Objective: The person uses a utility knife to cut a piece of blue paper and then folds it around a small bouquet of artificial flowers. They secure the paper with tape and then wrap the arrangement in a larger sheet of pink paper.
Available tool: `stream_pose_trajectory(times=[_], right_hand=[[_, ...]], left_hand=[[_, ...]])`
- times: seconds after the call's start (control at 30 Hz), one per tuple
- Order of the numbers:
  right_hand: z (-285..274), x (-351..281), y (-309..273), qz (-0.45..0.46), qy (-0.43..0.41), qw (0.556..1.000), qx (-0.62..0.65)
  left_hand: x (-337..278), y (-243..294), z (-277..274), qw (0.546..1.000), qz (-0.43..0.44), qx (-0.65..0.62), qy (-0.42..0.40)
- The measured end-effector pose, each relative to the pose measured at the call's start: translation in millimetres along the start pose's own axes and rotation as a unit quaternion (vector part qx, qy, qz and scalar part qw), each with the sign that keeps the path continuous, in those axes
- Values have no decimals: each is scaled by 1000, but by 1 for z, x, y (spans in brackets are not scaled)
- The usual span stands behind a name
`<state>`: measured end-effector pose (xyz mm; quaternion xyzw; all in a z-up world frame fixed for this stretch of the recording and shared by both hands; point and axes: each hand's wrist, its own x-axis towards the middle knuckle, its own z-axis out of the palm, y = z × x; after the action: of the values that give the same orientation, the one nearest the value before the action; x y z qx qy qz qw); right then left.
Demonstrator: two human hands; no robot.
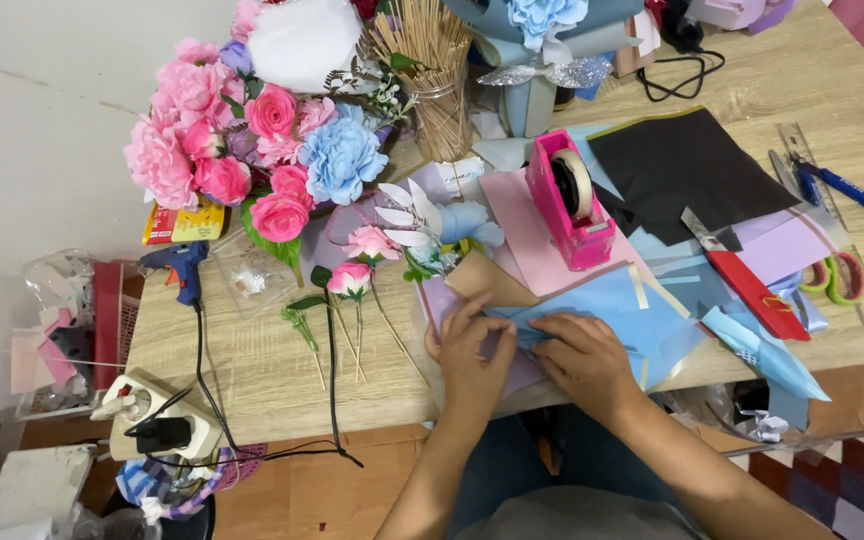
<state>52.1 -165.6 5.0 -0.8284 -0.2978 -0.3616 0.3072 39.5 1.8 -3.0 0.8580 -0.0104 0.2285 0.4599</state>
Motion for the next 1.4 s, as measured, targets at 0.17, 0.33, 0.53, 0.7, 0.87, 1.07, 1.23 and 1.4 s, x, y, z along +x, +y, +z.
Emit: stream_pose_trajectory(times=[0.17, 0.33, 0.53, 0.7, 0.87, 1.07, 1.23, 1.4], right_hand=[[-8, 6, -5, 8, -15, 1000, 12], [-5, 5, -5, 9, -15, 999, 27], [-4, 0, 1, 16, -44, 999, 21], [-5, -1, 2, 49, -54, 997, 32], [0, -10, 8, 58, -65, 995, 41], [-4, -13, 18, -14, -95, 994, 47], [-2, -19, 19, 19, -103, 994, 24], [2, -18, 23, -8, -93, 995, 21]], left_hand=[[3, -8, -1, 995, -86, -42, -21], [2, -22, 7, 991, -100, -84, -3], [4, -16, 7, 983, -112, -138, 40], [22, 13, -34, 931, -177, -295, 123], [57, -41, -108, 951, -94, -142, 259], [112, -123, -220, 872, 52, 282, 396], [141, -209, -236, 757, 86, 546, 348], [132, -219, -215, 813, 42, 548, 195]])
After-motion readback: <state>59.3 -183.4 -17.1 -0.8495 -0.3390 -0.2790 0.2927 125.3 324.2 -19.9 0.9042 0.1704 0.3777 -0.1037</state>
